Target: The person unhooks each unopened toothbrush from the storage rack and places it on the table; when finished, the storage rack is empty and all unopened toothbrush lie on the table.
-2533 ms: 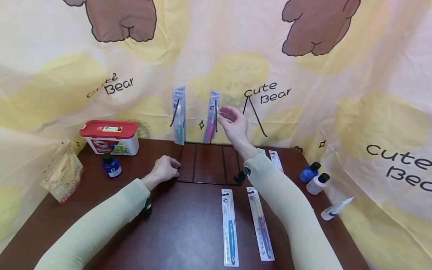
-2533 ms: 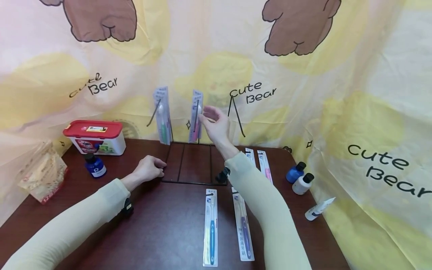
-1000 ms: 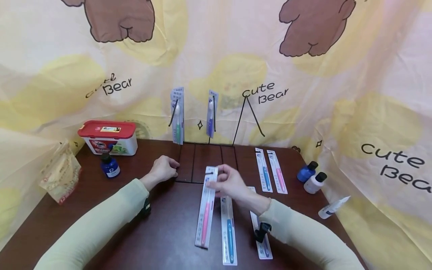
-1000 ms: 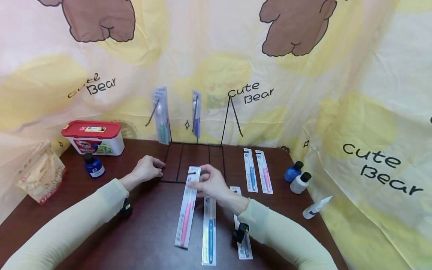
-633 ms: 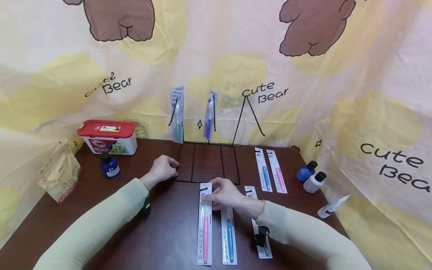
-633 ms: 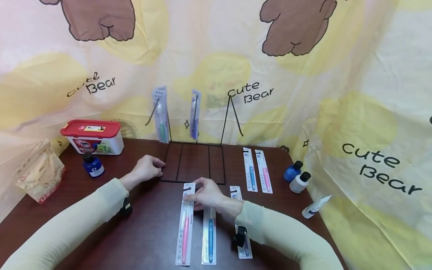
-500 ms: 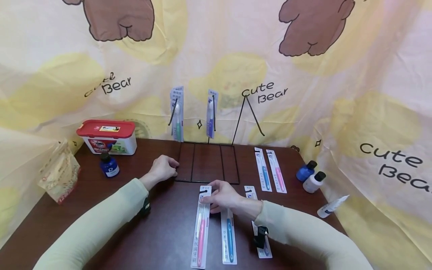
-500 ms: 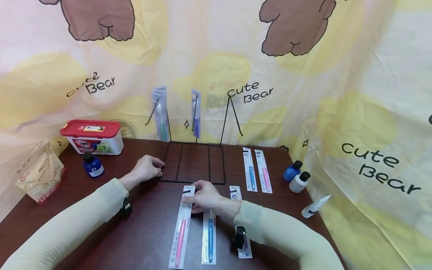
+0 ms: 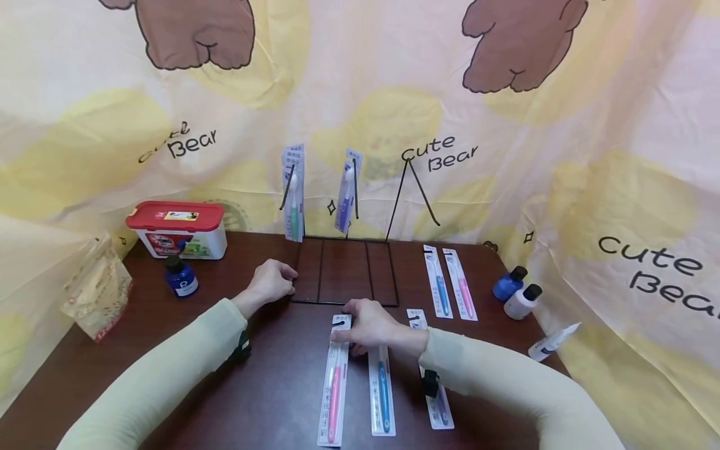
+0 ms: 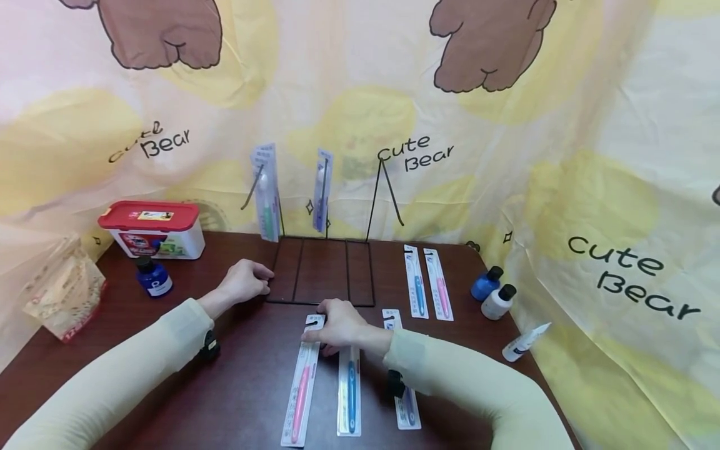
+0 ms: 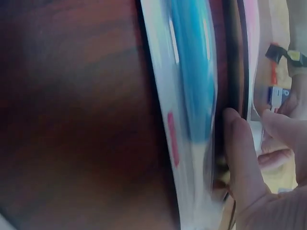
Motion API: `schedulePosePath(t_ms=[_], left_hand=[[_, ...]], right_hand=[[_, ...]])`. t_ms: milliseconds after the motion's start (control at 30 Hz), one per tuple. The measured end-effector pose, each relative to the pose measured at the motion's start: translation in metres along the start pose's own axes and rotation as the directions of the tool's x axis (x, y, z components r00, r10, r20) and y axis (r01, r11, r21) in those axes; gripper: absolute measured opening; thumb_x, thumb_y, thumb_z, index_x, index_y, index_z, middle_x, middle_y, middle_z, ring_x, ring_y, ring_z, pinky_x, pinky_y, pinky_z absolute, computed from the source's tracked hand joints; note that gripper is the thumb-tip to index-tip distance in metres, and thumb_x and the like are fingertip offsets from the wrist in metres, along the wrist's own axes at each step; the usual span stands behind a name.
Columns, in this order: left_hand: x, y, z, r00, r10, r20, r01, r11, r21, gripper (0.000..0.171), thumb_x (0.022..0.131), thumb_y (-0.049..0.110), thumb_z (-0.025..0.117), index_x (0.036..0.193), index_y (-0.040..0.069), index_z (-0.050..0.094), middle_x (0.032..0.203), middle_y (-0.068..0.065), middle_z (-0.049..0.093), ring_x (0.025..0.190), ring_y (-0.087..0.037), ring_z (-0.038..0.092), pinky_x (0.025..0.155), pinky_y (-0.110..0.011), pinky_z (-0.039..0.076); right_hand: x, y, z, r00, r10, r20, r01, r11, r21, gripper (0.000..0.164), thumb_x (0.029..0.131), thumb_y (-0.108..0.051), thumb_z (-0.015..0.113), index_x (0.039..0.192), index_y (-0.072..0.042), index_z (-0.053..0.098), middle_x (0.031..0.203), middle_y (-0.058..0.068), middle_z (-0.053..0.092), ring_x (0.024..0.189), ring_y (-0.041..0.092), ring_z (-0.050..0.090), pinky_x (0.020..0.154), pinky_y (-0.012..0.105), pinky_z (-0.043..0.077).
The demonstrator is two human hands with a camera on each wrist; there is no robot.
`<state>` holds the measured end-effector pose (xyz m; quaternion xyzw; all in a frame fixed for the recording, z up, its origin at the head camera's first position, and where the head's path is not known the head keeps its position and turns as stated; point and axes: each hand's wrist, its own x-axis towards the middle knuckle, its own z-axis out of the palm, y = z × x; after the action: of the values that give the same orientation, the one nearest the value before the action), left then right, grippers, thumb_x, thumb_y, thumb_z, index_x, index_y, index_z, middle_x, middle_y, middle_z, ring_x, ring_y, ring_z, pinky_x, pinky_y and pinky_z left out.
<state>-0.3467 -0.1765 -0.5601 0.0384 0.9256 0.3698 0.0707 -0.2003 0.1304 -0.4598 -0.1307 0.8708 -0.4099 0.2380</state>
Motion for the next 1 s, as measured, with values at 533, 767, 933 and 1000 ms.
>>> schedulePosePath(t_ms=[533,767,933,1000], left_hand=[[-0.021,0.026,-0.010,1.000,-0.009,-0.008,0.009,1.000,-0.017,0.029,0.084,0.014,0.090,0.113,0.015,0.088,0.109,-0.005,0.086,0.107,-0.025,0.074,0.096,-0.044,0.061],[-0.015,0.021,-0.003,1.000,-0.010,-0.013,0.010,1.000,-0.008,0.027,0.086,0.015,0.089,0.112,0.018,0.089,0.110,-0.002,0.086,0.105,-0.022,0.073,0.094,-0.042,0.061],[-0.017,0.020,-0.005,1.000,-0.013,-0.005,0.013,1.000,-0.009,0.029,0.085,0.015,0.089,0.114,0.018,0.089,0.112,-0.005,0.086,0.107,-0.025,0.074,0.096,-0.044,0.061],[-0.017,0.020,-0.006,1.000,-0.013,-0.008,0.013,1.000,-0.009,0.028,0.086,0.015,0.089,0.114,0.018,0.089,0.111,-0.005,0.086,0.107,-0.025,0.074,0.096,-0.044,0.061]], right_hand=[[0.049,-0.058,-0.076,0.880,-0.206,-0.428,0.226,0.974,-0.003,0.055,0.098,-0.033,0.088,0.144,-0.009,0.070,0.117,0.014,0.085,0.098,0.039,0.084,0.079,0.043,0.069],[0.108,-0.087,-0.133,0.671,-0.199,-0.714,0.406,0.905,0.129,0.052,0.100,-0.007,0.078,0.150,-0.003,0.065,0.146,0.025,0.073,0.131,0.040,0.075,0.112,0.048,0.062],[0.127,-0.104,-0.151,0.633,-0.260,-0.729,0.446,0.893,0.068,0.032,0.103,-0.009,0.077,0.134,-0.001,0.077,0.131,0.023,0.082,0.121,0.035,0.080,0.106,0.037,0.064],[0.129,-0.109,-0.153,0.621,-0.276,-0.734,0.439,0.898,0.034,0.026,0.104,-0.010,0.076,0.127,-0.001,0.081,0.125,0.022,0.084,0.114,0.031,0.082,0.099,0.032,0.063]])
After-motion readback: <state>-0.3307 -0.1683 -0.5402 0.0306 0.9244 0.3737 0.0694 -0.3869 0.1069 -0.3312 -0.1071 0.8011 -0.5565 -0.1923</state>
